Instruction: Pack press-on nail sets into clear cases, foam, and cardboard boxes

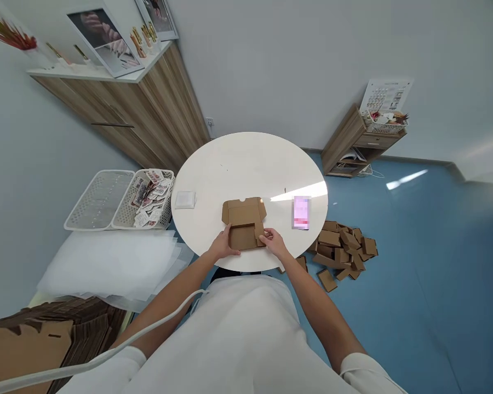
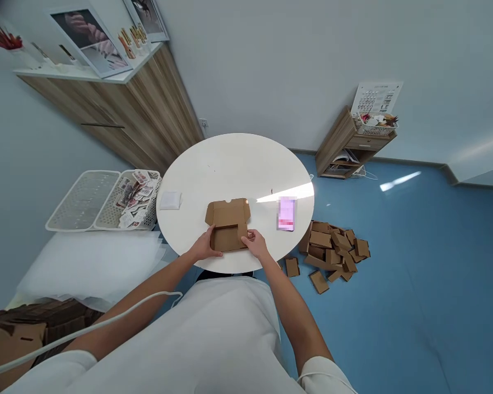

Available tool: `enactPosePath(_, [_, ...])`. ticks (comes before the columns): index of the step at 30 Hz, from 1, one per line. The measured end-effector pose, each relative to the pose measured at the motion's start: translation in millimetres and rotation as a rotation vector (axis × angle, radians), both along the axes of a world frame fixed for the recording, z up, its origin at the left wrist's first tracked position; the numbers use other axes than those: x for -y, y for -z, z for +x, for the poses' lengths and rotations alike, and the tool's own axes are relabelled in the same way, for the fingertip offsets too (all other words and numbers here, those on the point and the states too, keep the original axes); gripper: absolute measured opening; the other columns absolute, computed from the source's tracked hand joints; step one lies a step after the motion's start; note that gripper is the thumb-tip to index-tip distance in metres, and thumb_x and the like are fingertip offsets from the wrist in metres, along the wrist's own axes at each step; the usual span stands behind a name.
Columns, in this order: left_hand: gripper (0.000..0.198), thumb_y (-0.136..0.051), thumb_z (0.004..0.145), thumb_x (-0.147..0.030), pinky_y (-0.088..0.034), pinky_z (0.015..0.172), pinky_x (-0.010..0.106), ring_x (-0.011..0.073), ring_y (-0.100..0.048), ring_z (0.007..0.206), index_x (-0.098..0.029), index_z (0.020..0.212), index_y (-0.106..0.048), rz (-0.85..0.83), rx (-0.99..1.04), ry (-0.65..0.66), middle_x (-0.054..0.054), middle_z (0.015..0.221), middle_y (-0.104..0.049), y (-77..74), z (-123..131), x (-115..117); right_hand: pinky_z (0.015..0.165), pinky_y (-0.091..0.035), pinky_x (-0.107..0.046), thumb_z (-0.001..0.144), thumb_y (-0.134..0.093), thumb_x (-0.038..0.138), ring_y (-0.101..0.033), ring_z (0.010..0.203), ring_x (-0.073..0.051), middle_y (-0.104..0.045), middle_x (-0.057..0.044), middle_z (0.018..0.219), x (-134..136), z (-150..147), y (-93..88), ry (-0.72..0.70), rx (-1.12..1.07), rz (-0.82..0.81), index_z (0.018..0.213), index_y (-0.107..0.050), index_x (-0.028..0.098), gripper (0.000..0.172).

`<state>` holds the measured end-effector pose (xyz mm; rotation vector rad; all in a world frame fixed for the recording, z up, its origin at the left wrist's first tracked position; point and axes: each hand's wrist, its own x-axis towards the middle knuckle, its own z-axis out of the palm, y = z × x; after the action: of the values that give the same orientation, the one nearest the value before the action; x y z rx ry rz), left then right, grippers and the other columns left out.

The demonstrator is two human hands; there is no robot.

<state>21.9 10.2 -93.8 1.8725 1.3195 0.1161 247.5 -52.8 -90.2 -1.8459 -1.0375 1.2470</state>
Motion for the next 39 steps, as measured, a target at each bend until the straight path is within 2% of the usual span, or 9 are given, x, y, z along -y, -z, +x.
enactPosePath(4, [0.121,-0.077,0.044,-0.042,-0.035,0.091,0.043,0.0323,-0.036,0.119,-0.021,0.137,-0.002,-0.003,-0.015,-0.032,0.016,0.13,-0.035,-2.4,1,10,0.062,-0.038,-0.026,0.07,-0.052,0.028,-0.053,0.071,-0.015,-0.057,0.0,0.075,-5,-5,9.1,-0.052,0.304,-0.072,0.095,-0.051,0.02,0.027])
enactPosePath(8, [0.117,-0.075,0.05,-0.038,-0.041,0.084,0.04,0.0282,-0.047,0.107,-0.022,0.137,0.001,-0.015,0.036,-0.054,0.015,0.128,-0.038,-0.5,-3,22,0.058,-0.035,-0.024,0.068,-0.049,0.02,-0.051,0.066,-0.014,-0.054,0.002,0.069,-3,-5,17.8,-0.067,0.353,-0.081,0.087,-0.046,0.022,0.019])
enactPosePath(11, [0.107,-0.07,0.059,-0.036,-0.047,0.075,0.036,0.0208,-0.055,0.092,-0.025,0.137,0.003,-0.068,0.084,-0.152,0.013,0.126,-0.039,4.2,-6,34,0.055,-0.033,-0.024,0.067,-0.047,0.02,-0.049,0.063,-0.014,-0.052,0.003,0.067,0,-4,21.7,-0.045,0.334,-0.088,0.081,-0.043,0.022,0.015])
enactPosePath(16, [0.077,-0.062,0.069,-0.031,-0.049,0.072,0.033,0.0194,-0.054,0.094,-0.02,0.133,-0.022,-0.158,0.145,-0.281,0.013,0.121,-0.044,9.6,-5,55,0.052,-0.031,-0.023,0.068,-0.045,0.019,-0.048,0.059,-0.014,-0.05,0.003,0.063,-1,-6,22.8,-0.022,0.395,-0.12,0.076,-0.04,0.022,0.01])
enactPosePath(19, [0.07,-0.061,0.07,-0.028,-0.049,0.073,0.034,0.0204,-0.054,0.097,-0.022,0.131,-0.028,-0.169,0.178,-0.307,0.012,0.121,-0.045,8.8,-2,61,0.051,-0.031,-0.024,0.069,-0.043,0.019,-0.049,0.059,-0.015,-0.051,0.002,0.064,-2,-9,21.8,-0.016,0.432,-0.132,0.079,-0.04,0.022,0.011])
enactPosePath(22, [0.071,-0.061,0.071,-0.028,-0.049,0.076,0.033,0.0205,-0.052,0.102,-0.022,0.132,-0.026,-0.2,0.232,-0.373,0.012,0.124,-0.043,8.4,0,63,0.052,-0.034,-0.025,0.072,-0.044,0.027,-0.053,0.064,-0.016,-0.054,0.001,0.07,1,-9,20.1,-0.002,0.385,-0.12,0.085,-0.041,0.022,0.015])
enactPosePath(27, [0.069,-0.06,0.072,-0.023,-0.046,0.084,0.032,0.0187,-0.053,0.104,-0.021,0.132,-0.026,-0.256,0.29,-0.499,0.012,0.127,-0.043,8.4,3,60,0.054,-0.042,-0.027,0.069,-0.049,0.048,-0.057,0.066,-0.015,-0.057,-0.005,0.091,18,-9,14.2,0.036,0.197,-0.084,0.097,-0.042,0.022,0.04])
enactPosePath(32, [0.066,-0.059,0.072,-0.02,-0.047,0.083,0.032,0.0184,-0.055,0.101,-0.021,0.131,-0.028,-0.302,0.324,-0.555,0.012,0.129,-0.041,5.7,7,52,0.044,-0.047,-0.027,0.071,-0.047,0.051,-0.056,0.051,-0.009,-0.049,-0.008,0.112,22,-14,8.4,0.107,-0.153,-0.128,0.104,-0.038,0.022,0.045])
enactPosePath(39, [0.068,-0.058,0.073,-0.02,-0.045,0.086,0.033,0.02,-0.052,0.107,-0.021,0.132,-0.025,-0.269,0.328,-0.527,0.012,0.134,-0.036,7.5,7,32,0.056,-0.052,-0.03,0.07,-0.051,0.048,-0.058,0.075,-0.016,-0.042,-0.011,0.122,5,-18,13.2,0.135,-0.133,-0.074,0.112,-0.038,0.021,0.052])
